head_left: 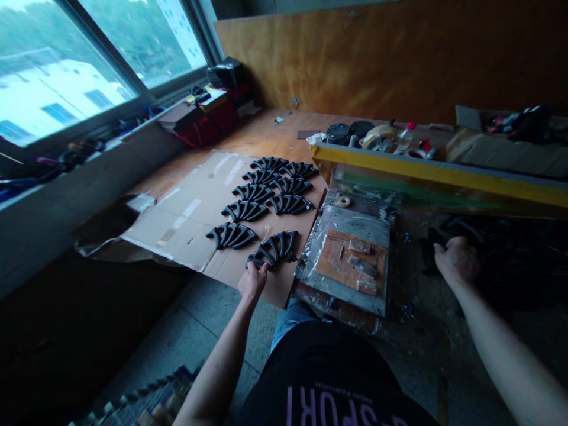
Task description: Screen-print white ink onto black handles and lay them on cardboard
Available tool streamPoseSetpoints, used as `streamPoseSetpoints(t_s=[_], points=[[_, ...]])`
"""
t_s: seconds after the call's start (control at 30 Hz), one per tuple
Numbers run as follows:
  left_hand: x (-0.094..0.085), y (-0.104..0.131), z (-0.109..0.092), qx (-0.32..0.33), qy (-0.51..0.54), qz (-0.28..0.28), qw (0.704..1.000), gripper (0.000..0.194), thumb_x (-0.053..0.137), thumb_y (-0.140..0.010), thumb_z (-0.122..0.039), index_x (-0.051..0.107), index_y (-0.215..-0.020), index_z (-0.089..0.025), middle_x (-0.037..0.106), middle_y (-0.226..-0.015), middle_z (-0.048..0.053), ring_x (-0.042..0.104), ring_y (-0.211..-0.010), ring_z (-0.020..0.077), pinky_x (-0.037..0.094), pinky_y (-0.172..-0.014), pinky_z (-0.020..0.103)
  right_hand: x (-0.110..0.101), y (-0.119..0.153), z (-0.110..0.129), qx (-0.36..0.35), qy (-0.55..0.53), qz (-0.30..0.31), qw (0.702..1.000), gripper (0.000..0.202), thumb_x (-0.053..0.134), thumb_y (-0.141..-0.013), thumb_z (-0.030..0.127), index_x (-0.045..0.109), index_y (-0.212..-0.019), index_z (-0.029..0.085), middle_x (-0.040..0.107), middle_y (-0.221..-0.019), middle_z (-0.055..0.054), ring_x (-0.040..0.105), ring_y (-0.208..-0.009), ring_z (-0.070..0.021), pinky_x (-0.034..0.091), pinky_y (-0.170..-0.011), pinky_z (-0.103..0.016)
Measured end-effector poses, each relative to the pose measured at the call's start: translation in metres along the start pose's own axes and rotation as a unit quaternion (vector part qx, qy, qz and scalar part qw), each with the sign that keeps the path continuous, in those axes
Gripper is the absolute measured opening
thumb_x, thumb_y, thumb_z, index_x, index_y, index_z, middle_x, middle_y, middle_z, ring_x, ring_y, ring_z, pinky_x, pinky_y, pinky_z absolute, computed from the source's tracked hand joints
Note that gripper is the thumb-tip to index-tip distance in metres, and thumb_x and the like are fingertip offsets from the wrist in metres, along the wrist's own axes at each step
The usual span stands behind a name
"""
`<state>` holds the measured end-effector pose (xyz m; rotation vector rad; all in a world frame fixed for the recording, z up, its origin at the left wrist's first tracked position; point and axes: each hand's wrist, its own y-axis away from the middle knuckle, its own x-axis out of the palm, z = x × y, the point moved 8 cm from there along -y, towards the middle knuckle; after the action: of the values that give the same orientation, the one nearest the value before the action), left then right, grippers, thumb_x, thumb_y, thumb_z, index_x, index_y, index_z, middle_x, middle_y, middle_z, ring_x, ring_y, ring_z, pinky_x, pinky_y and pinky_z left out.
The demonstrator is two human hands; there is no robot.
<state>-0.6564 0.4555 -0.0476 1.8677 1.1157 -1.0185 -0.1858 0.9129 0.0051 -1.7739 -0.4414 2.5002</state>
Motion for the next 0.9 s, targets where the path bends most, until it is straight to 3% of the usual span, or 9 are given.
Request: streamPoseSetpoints(t_s=[0.1, 0.17, 0.27, 0.37, 0.5, 0.63, 0.9], points=[[-0.003, 0.033, -0.036, 0.122, -0.06, -0.095, 0.986, 0.053, 0.048, -0.089, -0.047, 0.053, -0.133, -0.018, 0.054, -0.139, 0.018, 0.048, -0.128, 0.0319, 0.042, -0.102, 0.045, -0.021, 0.031, 0.054, -0.091, -0.082, -0.005, 0.992, 0.044, 0.041, -0.09, 0.047, 0.053, -0.118, 0.015, 0.067, -0.096, -0.02, 0.064, -0.088, -0.0337, 0.047, -0.07, -0.043], [0.009, 0.044, -0.057, 0.164, -0.084, -0.103, 0.977, 0.058, 0.051, -0.089, -0.044, 0.047, -0.142, -0.022, 0.041, -0.152, 0.013, 0.037, -0.137, 0.0331, 0.038, -0.106, 0.047, -0.025, 0.061, 0.101, -0.194, -0.14, 0.02, 0.971, 0.043, 0.037, -0.094, 0.043, 0.052, -0.123, 0.014, 0.068, -0.098, -0.016, 0.065, -0.089, -0.03, 0.049, -0.075, -0.041], [0.025, 0.04, -0.073, 0.141, -0.097, -0.09, 0.981, 0.065, 0.052, -0.087, -0.048, 0.042, -0.147, -0.025, 0.037, -0.155, 0.012, 0.031, -0.14, 0.039, 0.036, -0.104, 0.055, -0.021, 0.104, 0.156, -0.304, -0.164, 0.055, 0.937, 0.039, 0.035, -0.097, 0.035, 0.055, -0.125, 0.017, 0.069, -0.108, -0.014, 0.065, -0.096, -0.0265, 0.051, -0.082, -0.039], [0.034, 0.027, -0.078, 0.103, -0.094, -0.083, 0.987, 0.07, 0.053, -0.085, -0.051, 0.039, -0.149, -0.026, 0.035, -0.156, 0.015, 0.028, -0.14, 0.0446, 0.032, -0.104, 0.063, -0.007, 0.137, 0.187, -0.389, -0.128, 0.093, 0.907, 0.04, 0.033, -0.096, 0.024, 0.057, -0.129, 0.022, 0.069, -0.104, -0.011, 0.063, -0.097, -0.0242, 0.05, -0.084, -0.037], [0.039, 0.016, -0.08, 0.062, -0.07, -0.085, 0.992, 0.071, 0.05, -0.086, -0.055, 0.041, -0.147, -0.021, 0.033, -0.155, 0.02, 0.026, -0.14, 0.0479, 0.024, -0.105, 0.069, 0.007, 0.148, 0.191, -0.424, -0.04, 0.09, 0.9, 0.045, 0.035, -0.095, 0.019, 0.06, -0.132, 0.024, 0.065, -0.084, -0.009, 0.06, -0.084, -0.0231, 0.048, -0.075, -0.032], [0.034, 0.012, -0.081, 0.059, -0.065, -0.103, 0.991, 0.054, 0.048, -0.088, -0.047, 0.056, -0.135, -0.022, 0.044, -0.149, 0.017, 0.034, -0.135, 0.0453, 0.023, -0.106, 0.067, 0.01, 0.147, 0.191, -0.433, -0.02, 0.055, 0.899, 0.042, 0.039, -0.094, 0.02, 0.063, -0.128, 0.024, 0.063, -0.089, -0.011, 0.057, -0.085, -0.0247, 0.047, -0.075, -0.034], [0.012, -0.004, -0.085, 0.18, -0.129, -0.122, 0.968, 0.046, 0.06, -0.084, -0.04, 0.063, -0.127, -0.024, 0.05, -0.146, 0.013, 0.032, -0.137, 0.0435, 0.022, -0.109, 0.066, 0.029, 0.147, 0.181, -0.413, -0.033, 0.053, 0.908, 0.047, 0.037, -0.091, 0.014, 0.063, -0.128, 0.026, 0.062, -0.096, -0.011, 0.06, -0.082, -0.0235, 0.05, -0.072, -0.036]])
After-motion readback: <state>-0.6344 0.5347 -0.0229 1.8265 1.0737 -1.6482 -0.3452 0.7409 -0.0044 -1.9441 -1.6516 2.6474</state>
